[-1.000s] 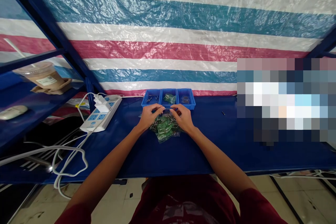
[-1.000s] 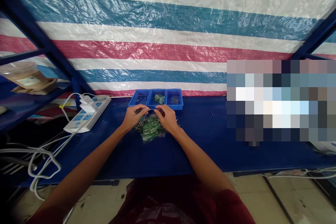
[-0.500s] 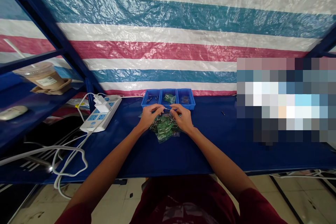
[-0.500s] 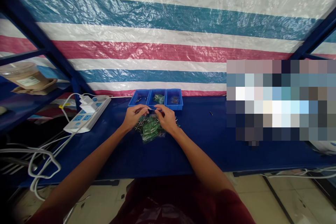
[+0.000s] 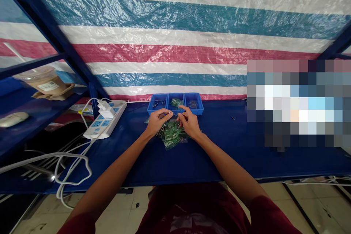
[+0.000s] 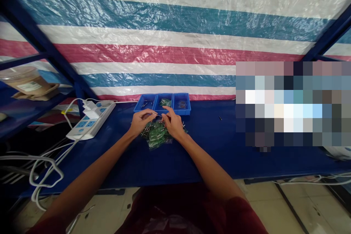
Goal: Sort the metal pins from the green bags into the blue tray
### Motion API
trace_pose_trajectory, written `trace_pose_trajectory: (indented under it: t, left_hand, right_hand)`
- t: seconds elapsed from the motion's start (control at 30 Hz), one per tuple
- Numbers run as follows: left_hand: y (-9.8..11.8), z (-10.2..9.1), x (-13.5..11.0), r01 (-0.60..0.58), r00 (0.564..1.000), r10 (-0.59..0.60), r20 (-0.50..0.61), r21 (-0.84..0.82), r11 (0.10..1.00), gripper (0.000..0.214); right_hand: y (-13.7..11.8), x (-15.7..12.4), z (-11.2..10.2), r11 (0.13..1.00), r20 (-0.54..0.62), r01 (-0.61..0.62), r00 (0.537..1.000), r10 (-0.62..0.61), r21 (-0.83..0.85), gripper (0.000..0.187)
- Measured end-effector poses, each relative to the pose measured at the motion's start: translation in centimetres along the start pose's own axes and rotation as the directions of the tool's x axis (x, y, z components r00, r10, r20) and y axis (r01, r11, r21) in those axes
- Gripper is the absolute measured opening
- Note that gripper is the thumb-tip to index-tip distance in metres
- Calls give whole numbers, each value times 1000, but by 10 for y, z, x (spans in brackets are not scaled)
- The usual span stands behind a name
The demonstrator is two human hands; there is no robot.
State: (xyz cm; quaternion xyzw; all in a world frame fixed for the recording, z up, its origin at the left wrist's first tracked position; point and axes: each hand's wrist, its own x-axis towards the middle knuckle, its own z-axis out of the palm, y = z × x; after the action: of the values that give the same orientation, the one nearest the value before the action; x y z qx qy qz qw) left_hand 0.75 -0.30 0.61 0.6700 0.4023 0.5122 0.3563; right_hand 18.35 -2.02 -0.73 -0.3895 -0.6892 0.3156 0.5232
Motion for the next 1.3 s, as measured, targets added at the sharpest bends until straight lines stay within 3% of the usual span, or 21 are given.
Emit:
trace_pose_trajectory:
  t: [0.1, 0.33, 0.43, 0.6, 0.77, 1.07, 1.3]
  left_hand:
    - [4, 0, 0, -5, 1000, 4, -21, -46, 999, 26]
    - [5, 0, 1, 8, 999, 1, 47, -186, 982, 24]
    - [4, -2, 1, -6, 998, 12, 55, -98, 995, 24]
    - [1, -8, 3, -118, 986, 84, 147, 240, 964, 28]
    - [-3, -10, 4, -61, 988, 30, 149, 207, 976, 35]
    - [4, -7, 0, 57, 984, -80, 159, 144, 988, 42]
    - [8, -4, -1, 87, 978, -109, 176, 124, 988, 44]
  right_hand:
    - [1, 0, -1, 999, -51, -14, 999, 12, -34, 32]
    - [7, 2, -1, 997, -80, -14, 997, 8, -75, 29]
    - [7, 2, -1, 997, -85, -15, 996, 8, -81, 27]
    - [5, 2, -1, 997, -100, -15, 995, 8, -72, 25]
    - [6, 3, -2, 997, -108, -11, 994, 2, -83, 26]
    - [7, 3, 0, 985, 81, 81, 994, -70, -153, 23]
    - [11, 2, 2, 982, 106, 87, 992, -70, -167, 21]
